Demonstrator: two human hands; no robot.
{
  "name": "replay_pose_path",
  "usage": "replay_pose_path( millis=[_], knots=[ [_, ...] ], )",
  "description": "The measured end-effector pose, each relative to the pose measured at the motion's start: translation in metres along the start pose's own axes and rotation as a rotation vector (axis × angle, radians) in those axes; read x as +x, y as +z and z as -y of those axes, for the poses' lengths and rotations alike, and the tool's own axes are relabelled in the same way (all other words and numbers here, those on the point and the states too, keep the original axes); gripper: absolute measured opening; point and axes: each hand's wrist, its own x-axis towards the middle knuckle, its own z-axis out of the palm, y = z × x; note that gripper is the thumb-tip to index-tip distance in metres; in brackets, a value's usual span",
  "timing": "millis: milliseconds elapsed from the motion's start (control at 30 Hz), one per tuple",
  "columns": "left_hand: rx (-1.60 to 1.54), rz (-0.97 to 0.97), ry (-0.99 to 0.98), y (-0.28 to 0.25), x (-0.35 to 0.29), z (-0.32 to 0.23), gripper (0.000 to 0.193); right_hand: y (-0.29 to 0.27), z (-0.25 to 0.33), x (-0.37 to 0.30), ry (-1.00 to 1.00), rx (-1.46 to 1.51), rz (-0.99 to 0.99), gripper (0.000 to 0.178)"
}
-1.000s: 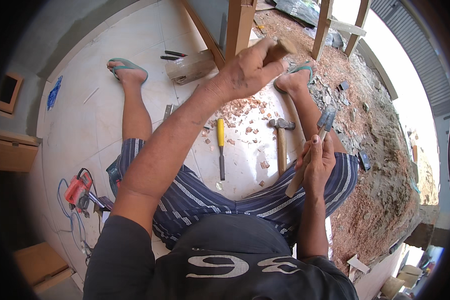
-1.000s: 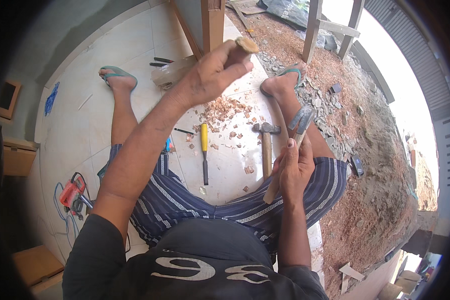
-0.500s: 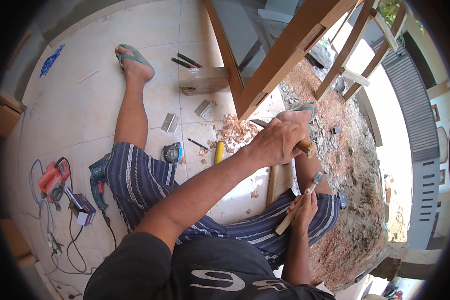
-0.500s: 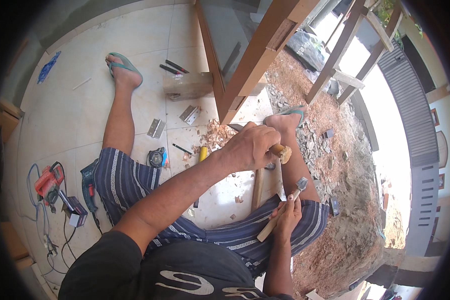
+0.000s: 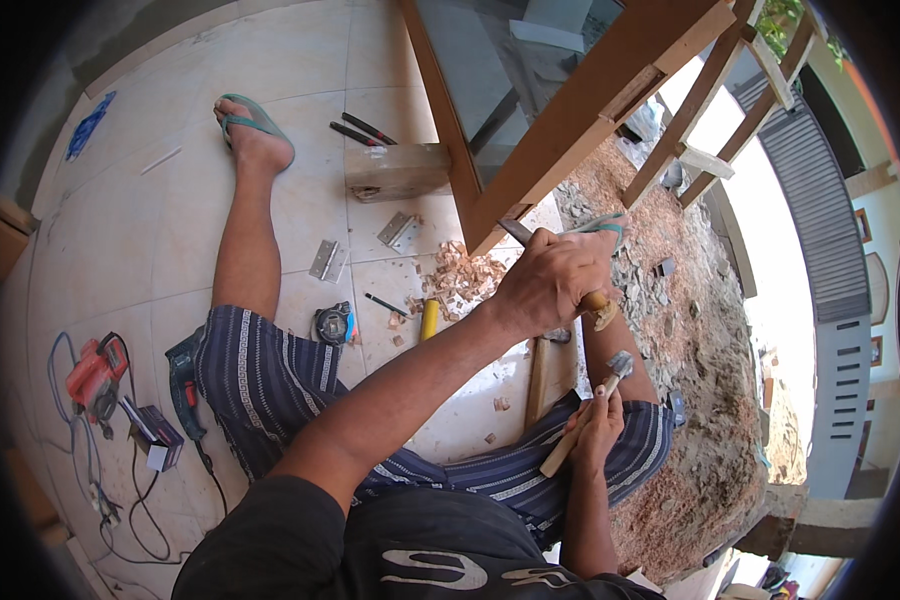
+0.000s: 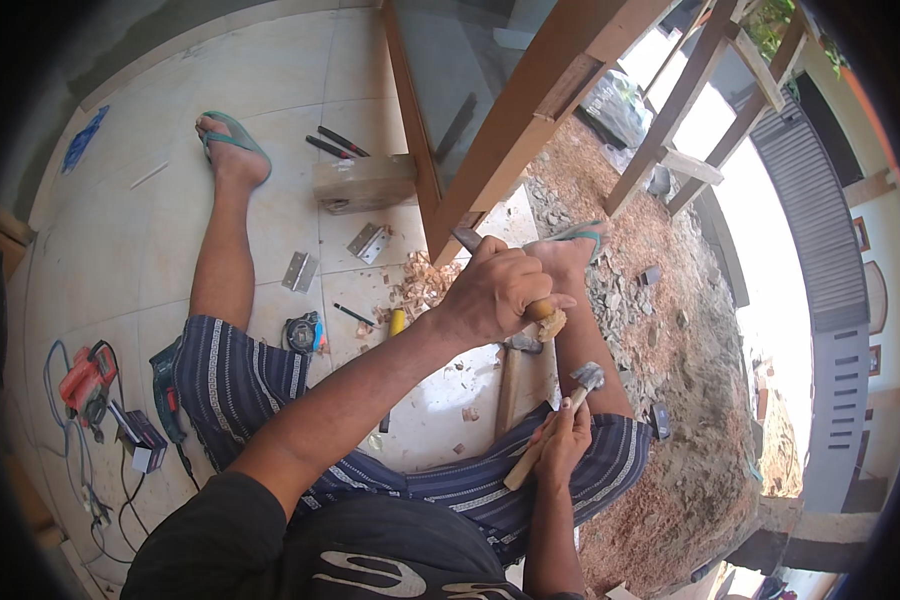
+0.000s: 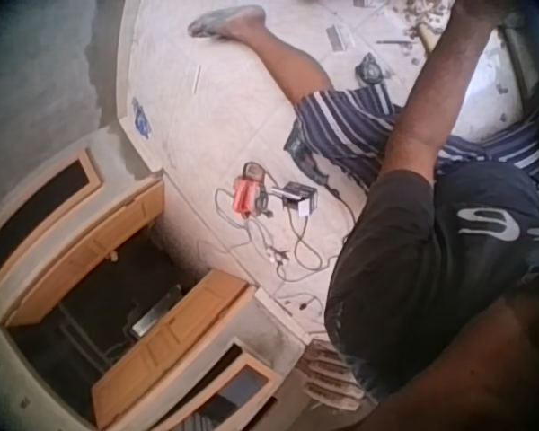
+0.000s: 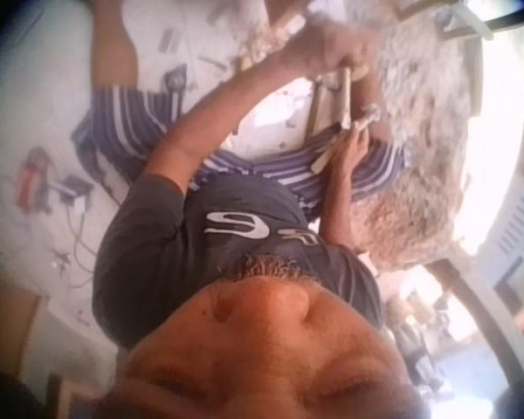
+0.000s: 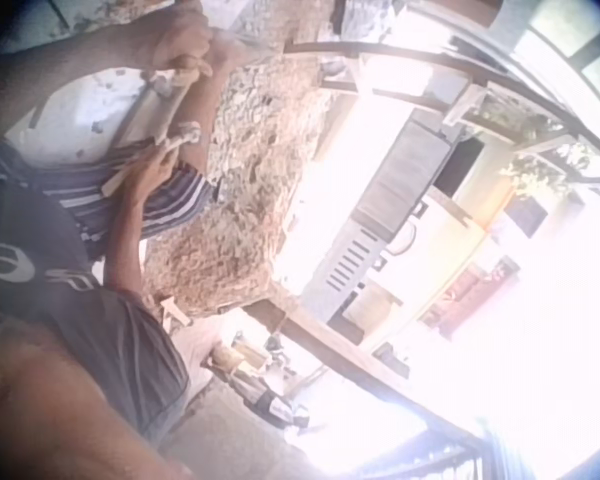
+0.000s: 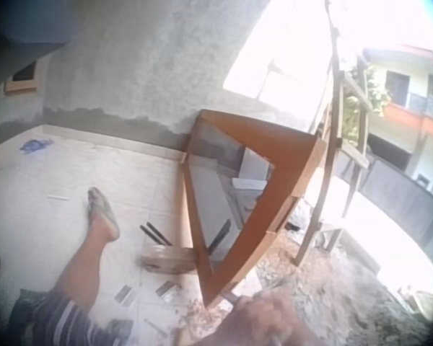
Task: The person sits on the floor and uses a chisel and hammer to carve a wooden frame. They repeatedly position the chisel and strike it to remove wood shavings, occasionally adjusting the frame and clearing debris.
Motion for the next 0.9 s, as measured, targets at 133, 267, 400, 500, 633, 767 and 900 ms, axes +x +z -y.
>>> replay_pose_path(
  millis=[133,267,400,500,633,767,900],
  knots=[
    [0.005,-0.023,0.002,0.0,0.002,0.0,0.044,0.0,-0.003,0.002,-0.026,-0.002,0.016,0.036],
    [-0.041,-0.048,-0.013,-0.004,0.006,0.001,0.042,0.002,0.002,-0.002,-0.03,-0.05,0.03,0.031],
    [-0.071,-0.066,-0.02,-0.008,0.011,0.0,0.041,0.006,0.005,-0.009,-0.112,-0.207,0.123,0.031],
    [-0.085,-0.076,-0.013,-0.011,0.015,0.0,0.041,0.015,0.023,-0.011,-0.216,-0.317,0.176,0.025],
    [-0.072,-0.088,-0.021,-0.01,0.014,0.001,0.04,0.038,0.049,0.001,-0.786,-0.205,0.221,0.017],
    [-0.11,-0.104,-0.023,-0.008,0.013,0.005,0.038,0.07,0.077,0.02,-0.784,-0.256,0.365,0.015],
    [-0.136,-0.127,-0.019,-0.008,0.011,0.009,0.035,0.099,0.096,0.021,-0.556,-0.361,0.423,0.013]
  ],
)
